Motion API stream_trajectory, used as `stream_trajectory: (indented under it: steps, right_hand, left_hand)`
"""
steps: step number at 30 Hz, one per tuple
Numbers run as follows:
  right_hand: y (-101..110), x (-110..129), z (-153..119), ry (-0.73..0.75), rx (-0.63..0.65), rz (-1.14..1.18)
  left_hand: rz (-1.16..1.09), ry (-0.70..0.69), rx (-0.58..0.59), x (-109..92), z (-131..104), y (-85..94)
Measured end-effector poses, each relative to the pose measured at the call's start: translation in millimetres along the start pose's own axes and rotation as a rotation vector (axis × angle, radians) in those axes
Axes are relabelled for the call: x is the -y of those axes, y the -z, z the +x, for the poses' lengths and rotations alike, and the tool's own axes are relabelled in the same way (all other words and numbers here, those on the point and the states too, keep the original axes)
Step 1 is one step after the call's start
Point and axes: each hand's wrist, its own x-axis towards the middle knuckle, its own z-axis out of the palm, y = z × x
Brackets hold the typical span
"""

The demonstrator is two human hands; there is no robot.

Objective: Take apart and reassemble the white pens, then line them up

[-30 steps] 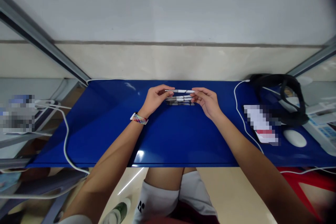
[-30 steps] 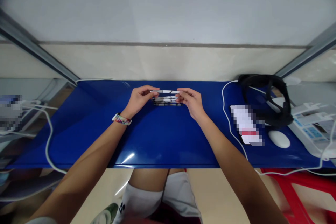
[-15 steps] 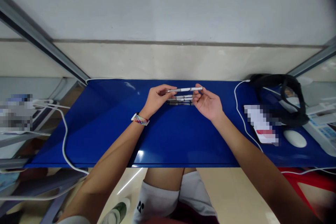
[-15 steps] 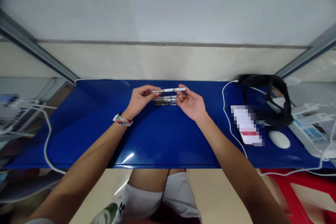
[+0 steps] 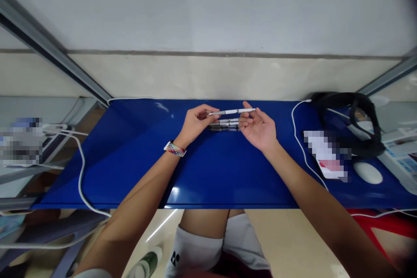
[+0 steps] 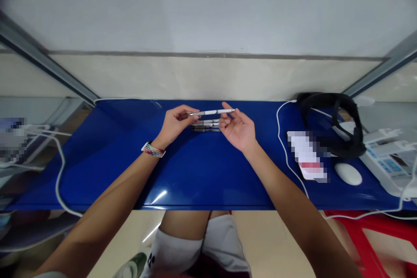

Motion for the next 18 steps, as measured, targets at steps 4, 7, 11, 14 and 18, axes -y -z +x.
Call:
stream_trajectory:
  steps: [4, 7, 11, 14, 18]
  right_hand:
    - [-0.6, -2.0, 0.3, -0.002, -0.018, 0.024]
    - [-1.2, -2.6, 0.2, -0.004, -0.044, 0.096]
    - [-1.7, -0.8, -1.4, -0.001, -0.034, 0.067]
    - [-3.1, 1.9, -2.6, -0.007, -0.008, 0.052]
    - [-3.8, 1.0, 0.8, 0.01, 0.007, -0.057]
  left_hand:
    - [0.005, -0.008, -0.012, -0.2, -0.5, -1.2]
    - [0.014, -0.007, -0.007, 0.4, -0.8, -2.4]
    - [-0.001, 0.001, 0.001, 1.0, -0.7, -2.0]
    - [0.002, -0.015, -0.005, 2.0, -0.1, 0.3]
    - [0.096, -0.048, -0.054, 6.5, 0.8, 3.8]
